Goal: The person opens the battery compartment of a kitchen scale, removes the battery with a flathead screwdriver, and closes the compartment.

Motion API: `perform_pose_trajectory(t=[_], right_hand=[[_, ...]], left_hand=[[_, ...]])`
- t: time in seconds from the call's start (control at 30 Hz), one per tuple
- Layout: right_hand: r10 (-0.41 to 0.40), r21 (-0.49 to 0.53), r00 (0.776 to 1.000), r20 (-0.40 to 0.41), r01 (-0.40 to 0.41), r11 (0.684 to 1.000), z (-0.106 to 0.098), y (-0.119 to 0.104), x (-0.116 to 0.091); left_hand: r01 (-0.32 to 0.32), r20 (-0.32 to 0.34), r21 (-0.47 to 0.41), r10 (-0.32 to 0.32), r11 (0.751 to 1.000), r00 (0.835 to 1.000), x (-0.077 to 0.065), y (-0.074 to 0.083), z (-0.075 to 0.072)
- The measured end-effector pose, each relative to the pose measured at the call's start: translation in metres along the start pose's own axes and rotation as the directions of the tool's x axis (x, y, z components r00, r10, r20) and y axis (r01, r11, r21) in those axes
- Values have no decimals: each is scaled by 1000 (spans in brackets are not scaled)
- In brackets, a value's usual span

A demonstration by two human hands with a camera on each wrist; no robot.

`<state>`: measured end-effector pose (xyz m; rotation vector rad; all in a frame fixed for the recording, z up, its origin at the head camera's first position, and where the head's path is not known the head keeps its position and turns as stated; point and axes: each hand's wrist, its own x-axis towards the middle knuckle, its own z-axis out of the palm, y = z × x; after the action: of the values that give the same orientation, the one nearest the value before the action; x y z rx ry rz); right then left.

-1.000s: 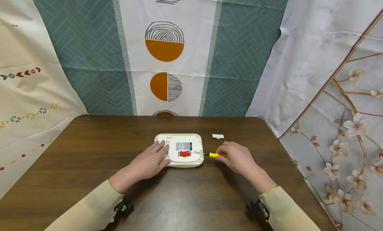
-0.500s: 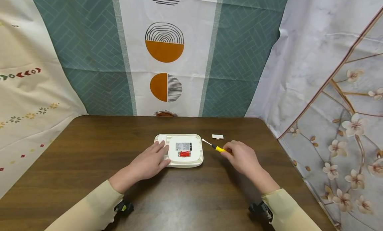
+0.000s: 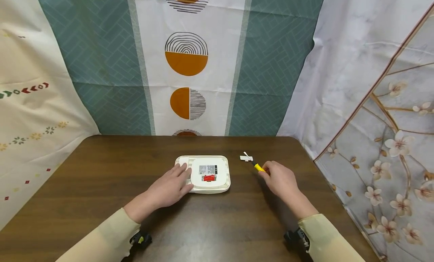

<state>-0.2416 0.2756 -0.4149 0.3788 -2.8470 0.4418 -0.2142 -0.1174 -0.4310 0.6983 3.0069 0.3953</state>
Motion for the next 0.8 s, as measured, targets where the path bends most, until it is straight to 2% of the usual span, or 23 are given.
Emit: perform_pose_trajectory(t=[0.43,0.8], right_hand=[[76,-39,996,45,-74,996,-2,30,12],[148,-87,982,113,-139,987,-5,55,20]], left_hand=[[6,7,-1,-6,1000,1000,-1,0,0],[4,3,2,-4,1000,1000,0,-1,1]])
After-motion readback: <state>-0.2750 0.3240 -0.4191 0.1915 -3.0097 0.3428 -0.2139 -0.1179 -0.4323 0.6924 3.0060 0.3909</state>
